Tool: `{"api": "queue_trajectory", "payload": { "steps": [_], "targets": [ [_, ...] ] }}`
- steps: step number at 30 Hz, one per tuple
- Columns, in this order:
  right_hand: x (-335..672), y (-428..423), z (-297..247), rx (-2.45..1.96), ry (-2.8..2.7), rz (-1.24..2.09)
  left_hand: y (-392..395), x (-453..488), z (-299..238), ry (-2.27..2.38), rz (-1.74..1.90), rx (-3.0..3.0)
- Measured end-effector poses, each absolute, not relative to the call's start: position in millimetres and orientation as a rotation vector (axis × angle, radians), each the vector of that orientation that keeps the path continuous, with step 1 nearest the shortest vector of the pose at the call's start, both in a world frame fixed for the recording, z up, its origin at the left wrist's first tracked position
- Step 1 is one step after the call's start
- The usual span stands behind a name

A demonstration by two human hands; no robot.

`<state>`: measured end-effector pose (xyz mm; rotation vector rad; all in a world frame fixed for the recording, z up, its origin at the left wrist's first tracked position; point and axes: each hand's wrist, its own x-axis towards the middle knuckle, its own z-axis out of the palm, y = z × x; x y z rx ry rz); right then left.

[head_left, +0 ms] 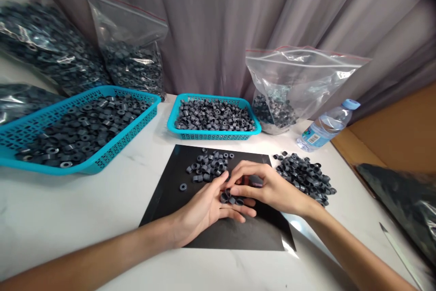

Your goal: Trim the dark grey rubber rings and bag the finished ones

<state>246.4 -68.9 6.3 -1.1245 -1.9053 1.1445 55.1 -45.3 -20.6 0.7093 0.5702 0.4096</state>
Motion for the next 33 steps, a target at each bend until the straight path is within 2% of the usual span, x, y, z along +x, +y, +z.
{"api": "queue_trajectory", "payload": {
  "steps": [10,23,33],
  "targets": [
    [258.5,-63.0,9.4,-1.197,-1.875,1.001,-48.5,53.7,-24.5,0.603,0.434,0.765],
    [249.6,-60.2,-23.7,-1.347,-1.955,0.677,-49.5,40.7,-11.8,0.575,0.397,0.766],
    [241.0,-64.0,-21.4,-1.401,-2.037,0.615,-10.0,-28.0,19.0,0.696,0.829,0.668]
  ]
}}
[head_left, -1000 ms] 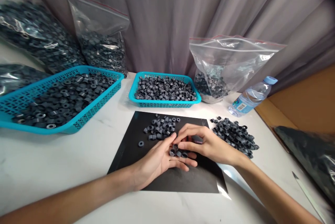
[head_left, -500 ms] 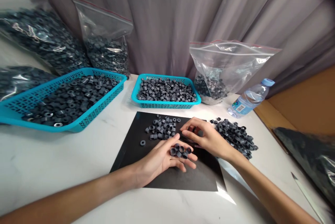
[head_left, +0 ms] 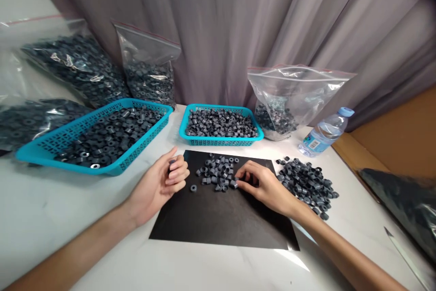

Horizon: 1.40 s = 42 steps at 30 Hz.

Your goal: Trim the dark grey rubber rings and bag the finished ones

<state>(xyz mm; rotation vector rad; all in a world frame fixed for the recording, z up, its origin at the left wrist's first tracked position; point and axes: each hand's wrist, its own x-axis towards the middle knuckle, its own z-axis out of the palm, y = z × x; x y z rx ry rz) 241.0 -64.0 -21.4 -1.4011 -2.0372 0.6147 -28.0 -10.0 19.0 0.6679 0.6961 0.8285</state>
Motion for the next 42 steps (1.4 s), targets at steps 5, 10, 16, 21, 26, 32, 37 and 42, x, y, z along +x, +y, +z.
{"api": "queue_trajectory", "payload": {
  "steps": [5,10,16,21,26,32,37,42],
  "targets": [
    [246.5,-64.3,-15.8,-1.405,-2.051,0.624,-4.8,-38.9,16.9,0.892,0.728,0.958],
    [255.2,-62.6,-6.1,-1.407,-2.048,0.608,-7.0,-44.7,12.4,0.981,0.625,1.266],
    [279.9,-56.9,11.1,-1.473,-2.01,0.463,-10.5,-42.5,9.9,1.155,0.634,2.036],
    [296.7,-51.4,6.2,-1.546,-2.017,0.528,-5.9,-47.5,2.9,1.072,0.466,2.214],
    [293.0,-50.4,-4.4,-1.591,-2.064,0.585,-6.7,-44.2,10.4,1.059,0.374,2.11],
    [288.1,-52.3,-5.6,-1.541,-2.049,0.667,-28.7,-28.6,20.4,0.84,0.384,1.349],
    [276.7,-60.6,5.3,-1.454,-2.001,0.618,-41.1,-19.7,13.1,0.64,0.365,0.843],
    [247.2,-77.4,18.2,-1.244,-1.997,0.682,-49.0,-14.5,6.3,0.678,0.336,0.935]
  ]
}}
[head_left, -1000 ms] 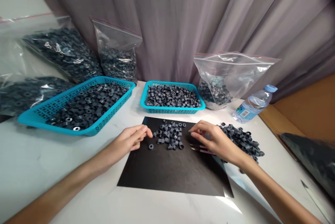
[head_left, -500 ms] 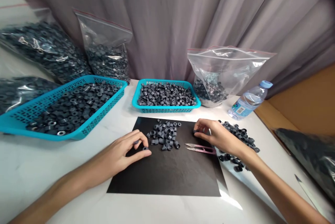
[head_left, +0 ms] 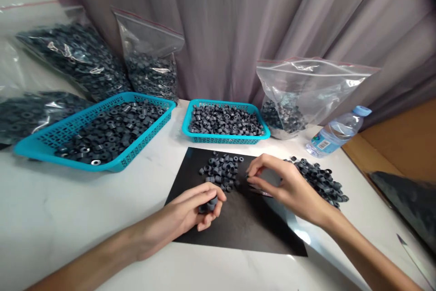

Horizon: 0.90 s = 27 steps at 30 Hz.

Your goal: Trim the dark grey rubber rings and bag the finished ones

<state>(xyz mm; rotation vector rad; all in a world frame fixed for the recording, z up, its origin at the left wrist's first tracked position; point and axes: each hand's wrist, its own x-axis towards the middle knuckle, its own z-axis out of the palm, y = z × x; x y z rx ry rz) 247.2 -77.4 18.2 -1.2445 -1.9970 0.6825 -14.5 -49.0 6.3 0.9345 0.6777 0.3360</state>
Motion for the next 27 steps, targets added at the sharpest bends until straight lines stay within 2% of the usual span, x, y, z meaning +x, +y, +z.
{"api": "queue_trajectory", "payload": {
  "steps": [6,15,27],
  "targets": [
    [220.1,-92.4,19.9,-1.062,-2.087,0.908,-59.7,-10.4,-4.3,0.715,0.33,1.073],
    [216.2,-92.6,9.5,-0.94,-2.105,0.787,-60.6,-5.7,-6.9,0.772,0.383,1.074],
    [217.8,-93.2,11.6,-0.902,-2.101,0.814,-63.0,-9.9,-1.9,0.876,0.479,0.771]
  ]
}}
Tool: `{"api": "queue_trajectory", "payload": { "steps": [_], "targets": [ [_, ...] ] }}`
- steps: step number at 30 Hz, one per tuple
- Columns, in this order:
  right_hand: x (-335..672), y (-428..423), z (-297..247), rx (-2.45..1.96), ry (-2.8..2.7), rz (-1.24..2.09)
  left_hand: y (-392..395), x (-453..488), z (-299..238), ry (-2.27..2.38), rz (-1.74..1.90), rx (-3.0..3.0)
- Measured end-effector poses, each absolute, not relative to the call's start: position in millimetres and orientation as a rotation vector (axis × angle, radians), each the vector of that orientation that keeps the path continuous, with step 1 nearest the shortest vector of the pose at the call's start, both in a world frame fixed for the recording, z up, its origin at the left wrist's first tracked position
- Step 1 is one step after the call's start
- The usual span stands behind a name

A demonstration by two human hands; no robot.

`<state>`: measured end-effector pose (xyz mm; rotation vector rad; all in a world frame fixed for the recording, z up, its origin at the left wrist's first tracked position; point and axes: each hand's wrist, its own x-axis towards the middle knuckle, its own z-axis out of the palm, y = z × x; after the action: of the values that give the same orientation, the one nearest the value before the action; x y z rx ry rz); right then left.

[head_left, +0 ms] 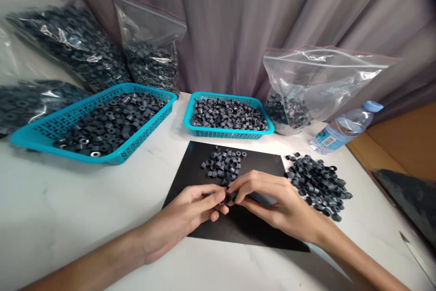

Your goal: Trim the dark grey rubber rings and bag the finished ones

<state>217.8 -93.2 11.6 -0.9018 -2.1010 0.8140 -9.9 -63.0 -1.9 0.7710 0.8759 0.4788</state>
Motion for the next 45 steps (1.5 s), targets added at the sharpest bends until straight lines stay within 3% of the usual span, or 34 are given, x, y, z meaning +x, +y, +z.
{"api": "queue_trajectory", "payload": {
  "steps": [45],
  "targets": [
    [219.4,-91.5,6.8,-0.968,-1.864,1.021,-59.0,-8.9,-5.0,0.724,0.434,0.852]
  ]
}}
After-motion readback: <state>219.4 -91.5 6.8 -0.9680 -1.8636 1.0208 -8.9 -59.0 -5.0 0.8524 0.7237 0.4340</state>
